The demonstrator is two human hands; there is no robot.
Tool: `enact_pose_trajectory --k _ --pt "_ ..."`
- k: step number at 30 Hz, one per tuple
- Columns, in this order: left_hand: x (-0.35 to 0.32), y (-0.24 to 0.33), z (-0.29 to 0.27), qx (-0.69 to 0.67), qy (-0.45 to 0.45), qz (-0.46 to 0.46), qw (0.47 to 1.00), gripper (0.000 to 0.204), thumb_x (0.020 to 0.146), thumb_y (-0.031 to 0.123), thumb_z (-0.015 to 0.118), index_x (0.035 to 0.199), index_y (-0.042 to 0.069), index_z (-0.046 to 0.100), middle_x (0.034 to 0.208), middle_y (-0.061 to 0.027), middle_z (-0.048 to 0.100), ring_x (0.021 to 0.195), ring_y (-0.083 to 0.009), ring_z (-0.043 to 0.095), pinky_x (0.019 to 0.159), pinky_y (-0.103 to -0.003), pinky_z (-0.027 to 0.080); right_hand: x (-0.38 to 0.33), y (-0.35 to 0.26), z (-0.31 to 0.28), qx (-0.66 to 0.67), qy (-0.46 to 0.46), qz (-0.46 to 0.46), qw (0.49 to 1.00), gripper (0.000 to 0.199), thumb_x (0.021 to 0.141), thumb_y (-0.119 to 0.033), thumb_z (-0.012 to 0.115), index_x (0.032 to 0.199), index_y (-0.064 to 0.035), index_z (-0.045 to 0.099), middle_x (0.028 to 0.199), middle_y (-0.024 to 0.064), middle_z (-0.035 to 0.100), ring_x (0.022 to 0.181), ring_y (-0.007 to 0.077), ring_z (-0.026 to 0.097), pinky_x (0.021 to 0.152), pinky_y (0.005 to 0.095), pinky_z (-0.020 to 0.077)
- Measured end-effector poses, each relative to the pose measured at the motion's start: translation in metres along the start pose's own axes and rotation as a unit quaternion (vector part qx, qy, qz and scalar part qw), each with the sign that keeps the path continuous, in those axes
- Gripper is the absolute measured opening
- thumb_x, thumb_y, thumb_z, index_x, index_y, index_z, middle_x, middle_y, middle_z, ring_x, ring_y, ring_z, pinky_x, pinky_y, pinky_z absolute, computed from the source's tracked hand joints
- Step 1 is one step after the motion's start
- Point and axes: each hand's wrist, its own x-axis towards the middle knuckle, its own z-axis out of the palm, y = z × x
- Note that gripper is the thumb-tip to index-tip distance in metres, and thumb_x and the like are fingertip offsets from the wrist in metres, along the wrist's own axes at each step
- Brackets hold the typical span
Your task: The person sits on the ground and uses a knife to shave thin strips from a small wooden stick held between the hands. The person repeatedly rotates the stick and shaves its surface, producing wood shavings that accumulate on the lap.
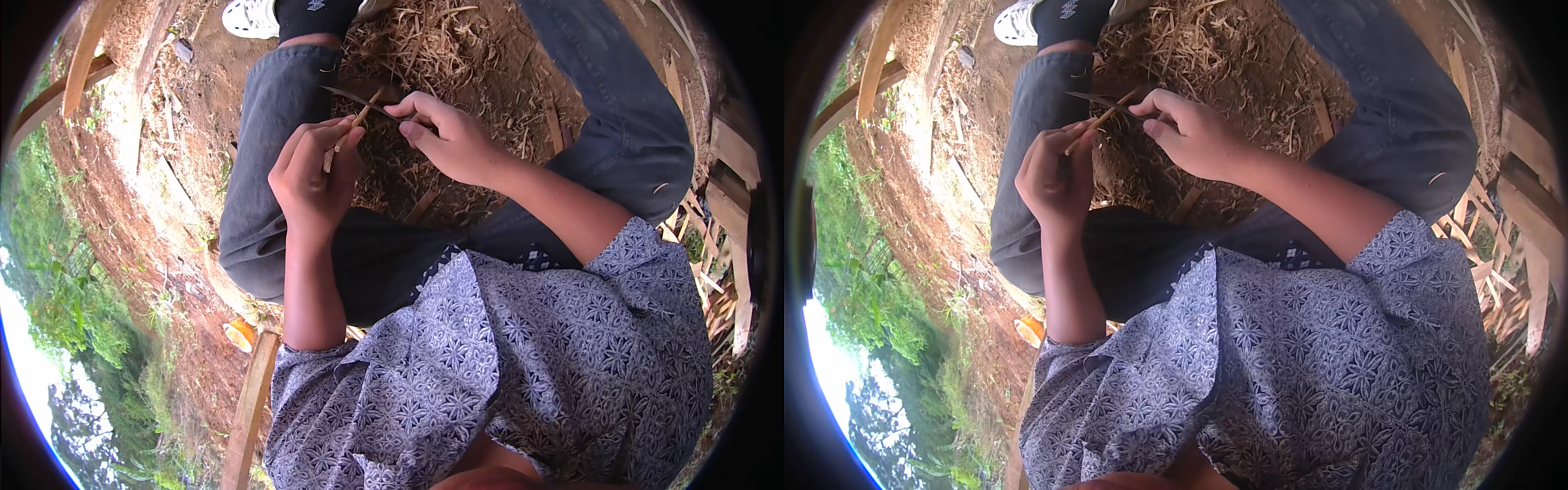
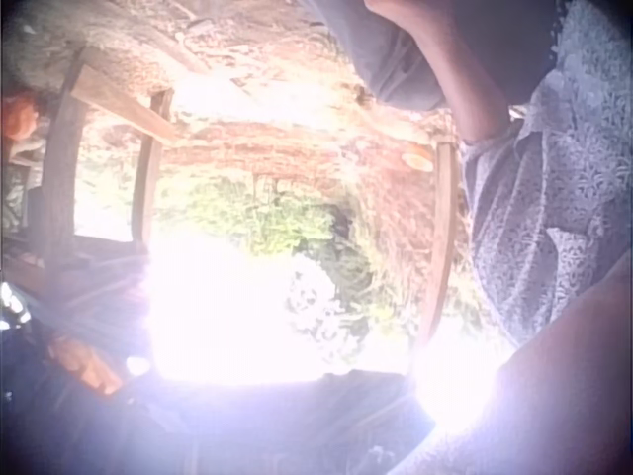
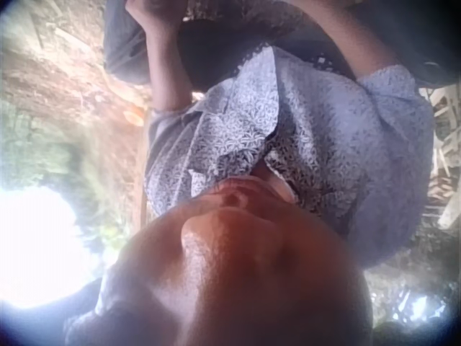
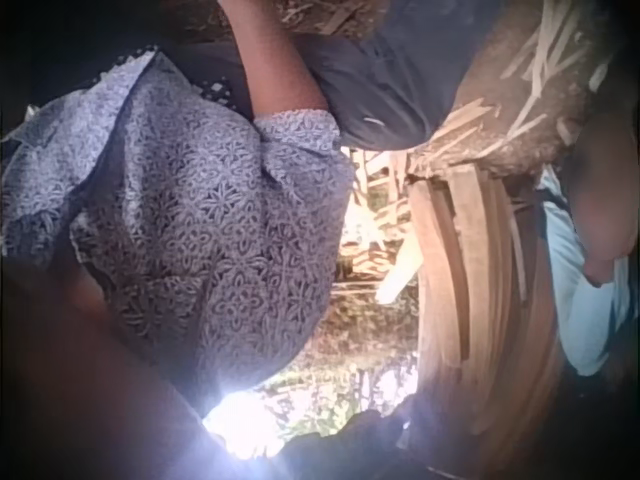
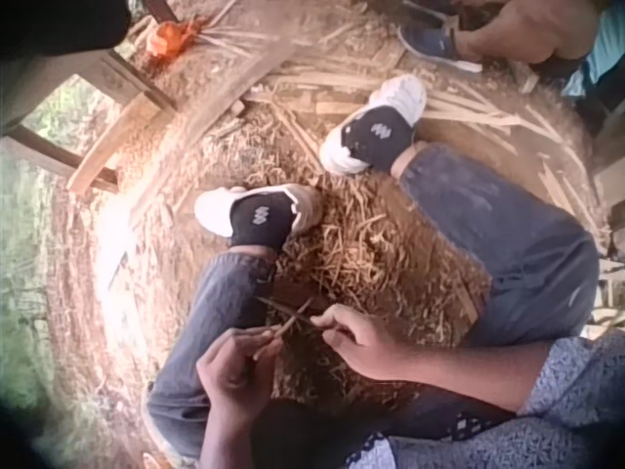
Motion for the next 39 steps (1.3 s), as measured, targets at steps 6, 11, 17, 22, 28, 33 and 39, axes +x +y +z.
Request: enact_pose_trajectory --k 6,11,17,22,28,33,39 --pt "-0.002 -0.004 0.001 -0.008 -0.009 0.014 1.000 0.018 0.082 -0.007 0.079 0.092 0.001 0.066 0.092 -0.0140 0.075 0.085 -0.0247 0.076 0.074 -0.032 0.060 0.005 0.015 0.001 -0.032 0.018 0.011 0.999 0.029 0.105 -0.015 0.053 0.132 -0.0042 0.058 0.093 0.0013 0.063 0.085 0.0083 0.057 0.078 0.0289 0.0483" --pt "0.001 -0.001 0.000 0.000 -0.008 0.010 1.000 0.018 0.082 -0.007 0.079 0.092 0.001 0.066 0.092 -0.0143 0.075 0.085 -0.0250 0.076 0.073 -0.032 0.060 0.015 0.025 -0.003 -0.076 0.017 0.037 0.996 0.031 0.105 -0.017 0.054 0.134 -0.0052 0.057 0.091 0.0016 0.063 0.084 0.0081 0.057 0.077 0.0284 0.0480" --pt "-0.003 -0.003 -0.001 -0.007 -0.002 0.005 1.000 0.018 0.082 -0.007 0.079 0.092 0.001 0.065 0.092 -0.0146 0.075 0.085 -0.0251 0.076 0.074 -0.032 0.060 0.013 0.029 0.016 -0.072 0.098 -0.134 0.983 0.028 0.104 -0.017 0.056 0.129 -0.0051 0.060 0.083 0.0033 0.059 0.075 0.0115 0.054 0.072 0.0309 0.0474" --pt "-0.002 -0.004 0.000 -0.014 -0.007 0.006 1.000 0.019 0.082 -0.006 0.079 0.092 0.001 0.065 0.092 -0.0147 0.075 0.086 -0.0258 0.076 0.073 -0.032 0.060 0.009 0.019 0.004 -0.108 0.058 0.026 0.992 0.029 0.103 -0.015 0.057 0.130 -0.0057 0.059 0.091 0.0057 0.066 0.081 0.0159 0.062 0.077 0.0326 0.0496" --pt "-0.003 -0.002 -0.001 -0.020 -0.010 -0.001 1.000 0.019 0.082 -0.006 0.080 0.092 0.001 0.065 0.093 -0.0152 0.075 0.085 -0.0260 0.076 0.072 -0.032 0.060 0.018 0.028 -0.005 -0.079 0.017 0.028 0.996 0.031 0.104 -0.018 0.055 0.133 -0.0049 0.059 0.104 0.0075 0.068 0.092 0.0122 0.061 0.085 0.0322 0.0497" --pt "-0.003 0.000 -0.001 -0.018 -0.010 0.004 1.000 0.019 0.082 -0.006 0.080 0.092 0.001 0.065 0.093 -0.0153 0.075 0.086 -0.0259 0.076 0.072 -0.032 0.060 0.006 0.006 0.007 -0.065 0.038 -0.038 0.996 0.032 0.104 -0.018 0.056 0.132 -0.0046 0.059 0.105 0.0088 0.069 0.091 0.0131 0.064 0.085 0.0325 0.0506" --pt "-0.004 -0.003 0.000 -0.022 -0.011 0.001 1.000 0.020 0.081 -0.006 0.080 0.092 0.001 0.065 0.093 -0.0151 0.075 0.086 -0.0261 0.076 0.072 -0.033 0.060 0.008 0.009 0.005 -0.133 0.044 0.032 0.990 0.029 0.104 -0.016 0.056 0.130 -0.0045 0.059 0.109 0.0094 0.071 0.095 0.0166 0.067 0.085 0.0333 0.0511"
